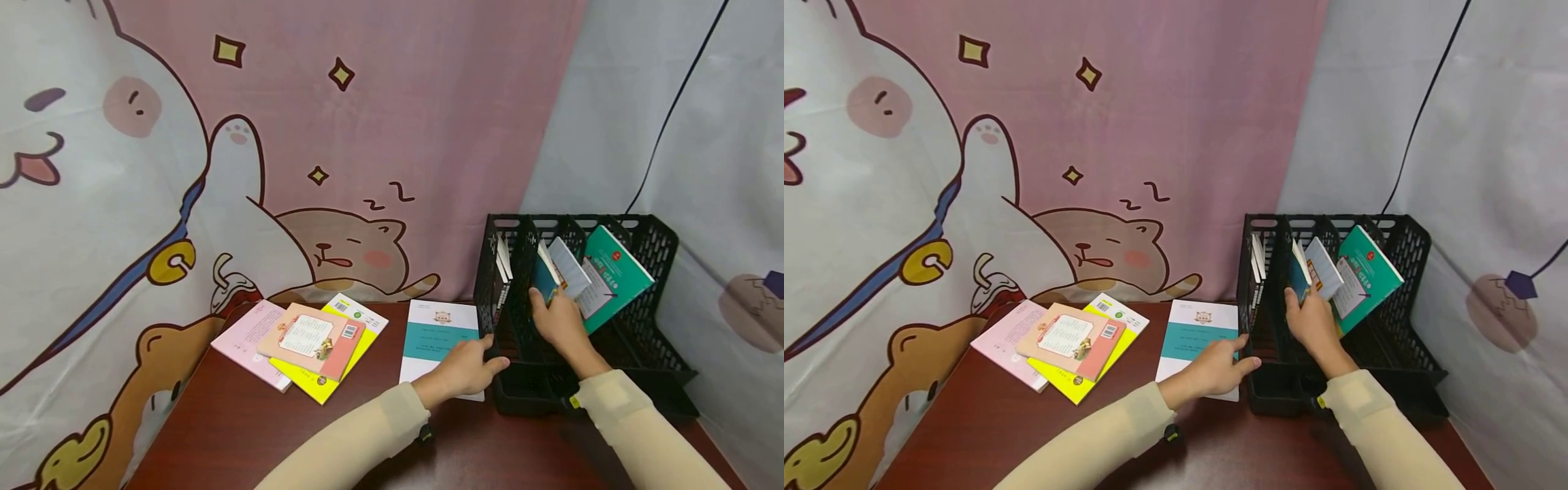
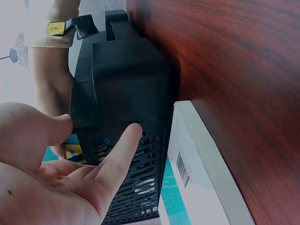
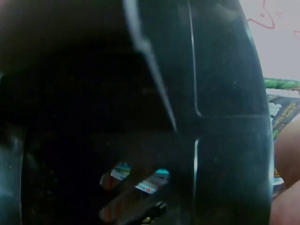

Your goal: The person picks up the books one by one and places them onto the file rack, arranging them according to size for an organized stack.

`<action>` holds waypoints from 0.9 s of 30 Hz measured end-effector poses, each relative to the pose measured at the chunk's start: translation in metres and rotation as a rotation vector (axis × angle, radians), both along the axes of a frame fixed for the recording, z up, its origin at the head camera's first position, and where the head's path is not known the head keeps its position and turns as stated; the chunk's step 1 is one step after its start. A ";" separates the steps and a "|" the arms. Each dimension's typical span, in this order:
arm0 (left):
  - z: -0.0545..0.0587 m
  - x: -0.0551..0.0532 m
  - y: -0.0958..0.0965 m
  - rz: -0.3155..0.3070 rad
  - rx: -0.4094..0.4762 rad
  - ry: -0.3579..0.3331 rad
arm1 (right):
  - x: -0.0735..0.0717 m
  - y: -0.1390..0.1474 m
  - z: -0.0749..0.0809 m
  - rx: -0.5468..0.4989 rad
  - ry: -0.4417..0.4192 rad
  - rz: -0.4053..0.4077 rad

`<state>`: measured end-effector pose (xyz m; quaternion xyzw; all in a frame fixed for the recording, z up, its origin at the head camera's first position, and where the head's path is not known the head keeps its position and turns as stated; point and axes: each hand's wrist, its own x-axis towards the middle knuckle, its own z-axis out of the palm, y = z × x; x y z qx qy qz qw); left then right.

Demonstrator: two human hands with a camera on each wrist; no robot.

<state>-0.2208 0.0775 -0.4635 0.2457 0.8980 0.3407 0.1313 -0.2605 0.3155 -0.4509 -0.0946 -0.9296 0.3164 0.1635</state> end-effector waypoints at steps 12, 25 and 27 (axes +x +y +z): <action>-0.003 -0.005 -0.006 -0.017 0.060 -0.075 | 0.024 0.013 0.020 0.089 -0.225 0.098; 0.008 -0.016 -0.039 -0.002 0.235 -0.043 | 0.062 -0.020 0.042 0.057 -0.174 0.176; 0.009 -0.019 -0.045 0.009 0.244 -0.017 | 0.066 -0.032 0.042 0.036 -0.149 0.197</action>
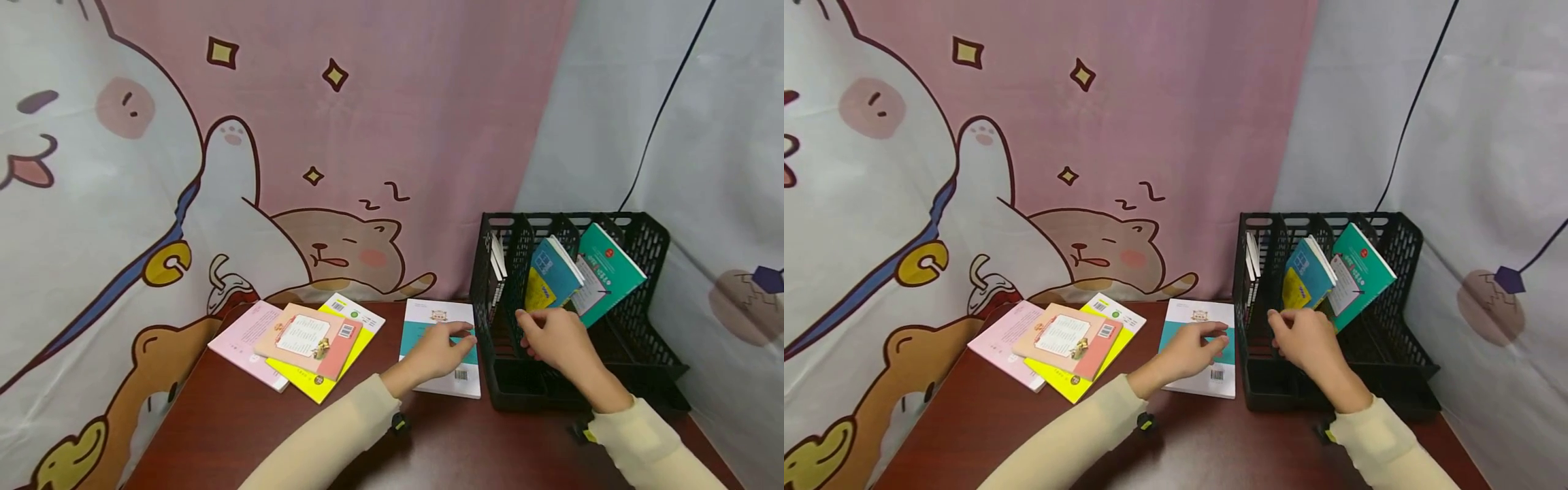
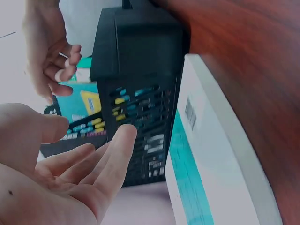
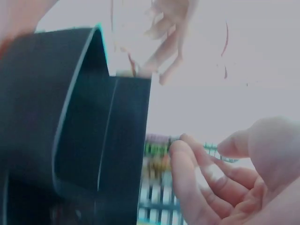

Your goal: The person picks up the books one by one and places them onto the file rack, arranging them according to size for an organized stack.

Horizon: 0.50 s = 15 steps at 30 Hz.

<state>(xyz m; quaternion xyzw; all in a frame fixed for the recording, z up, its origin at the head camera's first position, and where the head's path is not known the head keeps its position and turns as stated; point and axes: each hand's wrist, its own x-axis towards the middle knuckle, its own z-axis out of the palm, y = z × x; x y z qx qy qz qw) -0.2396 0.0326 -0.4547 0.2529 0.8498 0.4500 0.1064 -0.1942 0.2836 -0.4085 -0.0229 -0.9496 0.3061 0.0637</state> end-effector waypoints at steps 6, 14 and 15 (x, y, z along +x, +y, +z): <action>0.001 -0.010 -0.029 0.085 0.039 0.040 | 0.009 -0.046 -0.006 -0.156 -0.004 0.087; -0.010 -0.035 -0.088 0.231 0.059 0.049 | 0.001 -0.107 -0.025 -0.288 -0.050 0.145; -0.012 -0.038 -0.097 0.250 0.061 0.048 | -0.001 -0.114 -0.029 -0.301 -0.058 0.155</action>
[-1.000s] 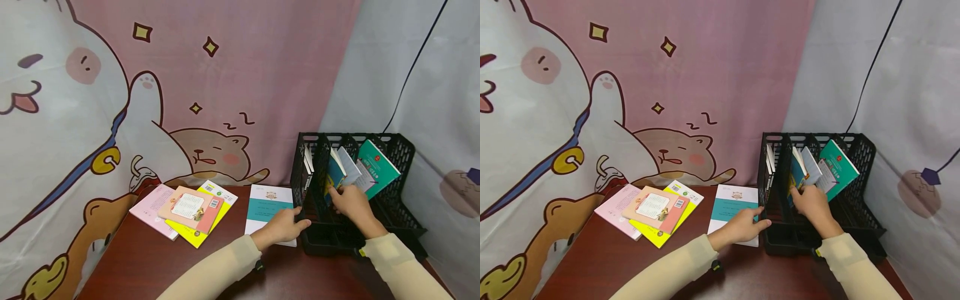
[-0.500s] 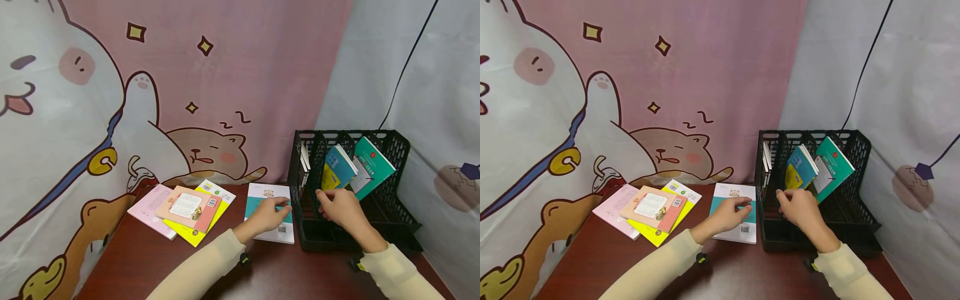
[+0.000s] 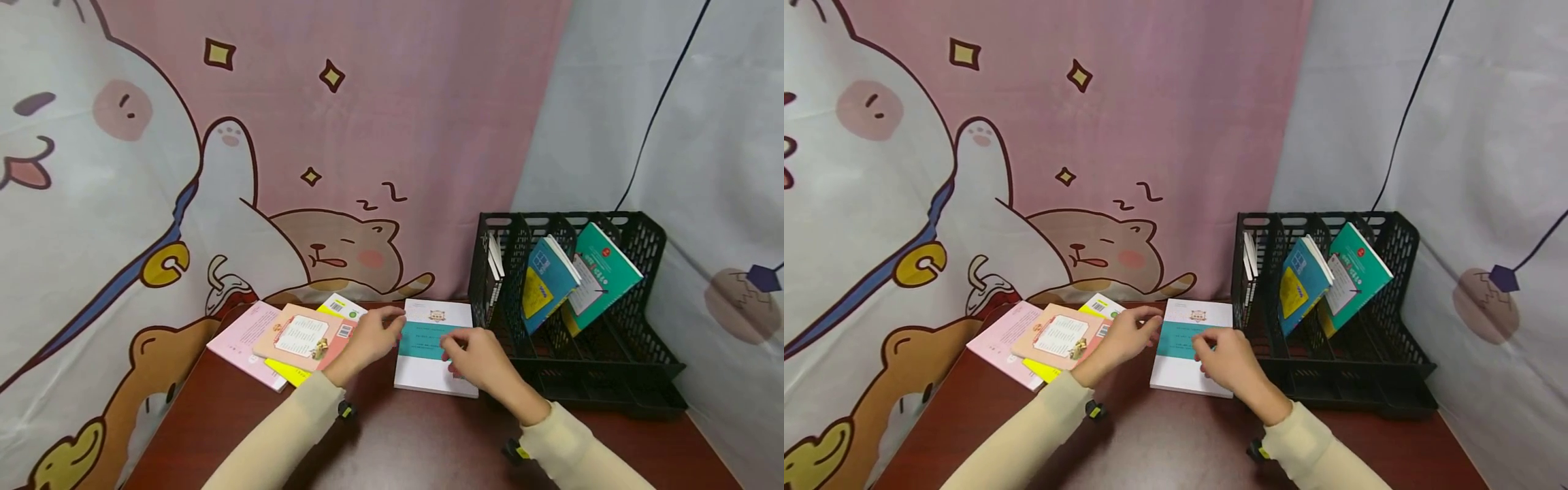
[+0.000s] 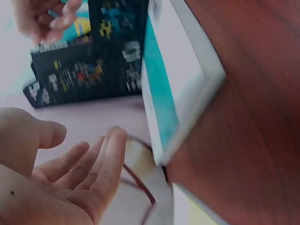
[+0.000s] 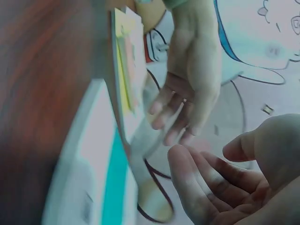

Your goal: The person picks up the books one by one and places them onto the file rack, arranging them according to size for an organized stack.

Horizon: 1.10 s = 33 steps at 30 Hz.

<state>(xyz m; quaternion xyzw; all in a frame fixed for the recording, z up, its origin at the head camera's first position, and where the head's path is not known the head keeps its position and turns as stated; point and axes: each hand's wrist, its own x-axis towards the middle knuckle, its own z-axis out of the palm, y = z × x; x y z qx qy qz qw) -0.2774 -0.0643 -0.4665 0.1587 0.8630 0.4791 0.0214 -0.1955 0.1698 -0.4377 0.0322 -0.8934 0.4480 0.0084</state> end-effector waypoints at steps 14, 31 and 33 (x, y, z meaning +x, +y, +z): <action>-0.020 -0.030 -0.116 0.326 -0.193 0.031 | -0.032 -0.086 -0.047 -0.253 -0.160 0.192; -0.018 -0.030 -0.196 0.536 -0.340 -0.010 | -0.050 -0.154 -0.069 -0.286 -0.274 0.128; -0.017 -0.029 -0.200 0.536 -0.373 -0.014 | -0.051 -0.158 -0.070 -0.264 -0.283 0.118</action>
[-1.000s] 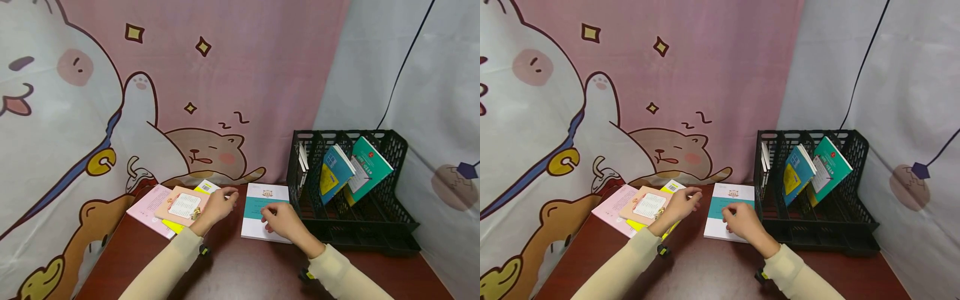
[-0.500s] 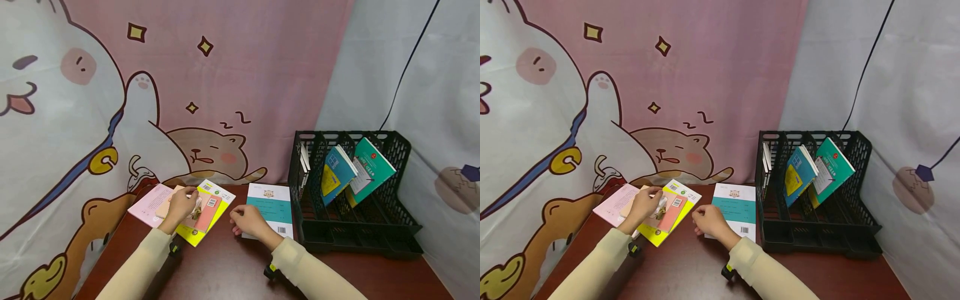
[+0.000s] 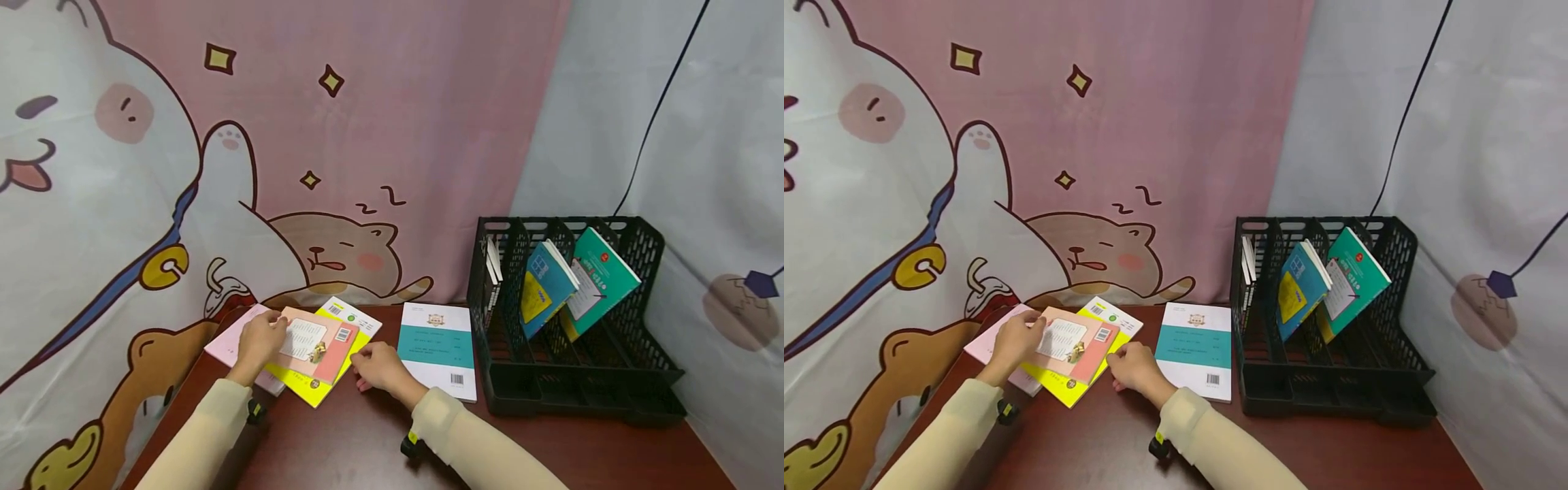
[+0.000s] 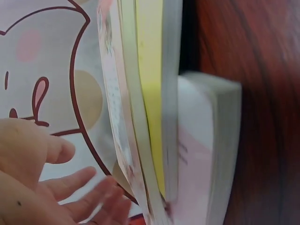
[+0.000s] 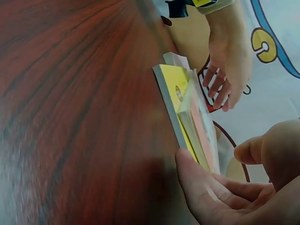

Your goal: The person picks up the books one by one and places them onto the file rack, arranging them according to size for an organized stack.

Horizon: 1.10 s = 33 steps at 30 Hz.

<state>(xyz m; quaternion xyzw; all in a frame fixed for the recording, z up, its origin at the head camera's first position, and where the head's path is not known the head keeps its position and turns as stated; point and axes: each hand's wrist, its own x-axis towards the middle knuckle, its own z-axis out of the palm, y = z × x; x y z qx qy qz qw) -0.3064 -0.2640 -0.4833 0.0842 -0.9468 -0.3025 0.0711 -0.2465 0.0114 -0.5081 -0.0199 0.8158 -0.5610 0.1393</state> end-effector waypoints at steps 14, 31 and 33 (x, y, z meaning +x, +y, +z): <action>-0.009 0.002 -0.019 -0.004 -0.134 -0.174 | 0.003 -0.016 -0.004 -0.009 -0.086 -0.027; -0.014 0.013 0.004 -0.003 0.077 -0.147 | -0.002 0.008 -0.006 -0.313 -0.167 -0.085; -0.011 0.014 0.010 -0.021 0.117 -0.130 | -0.004 0.016 -0.004 -0.320 -0.170 -0.082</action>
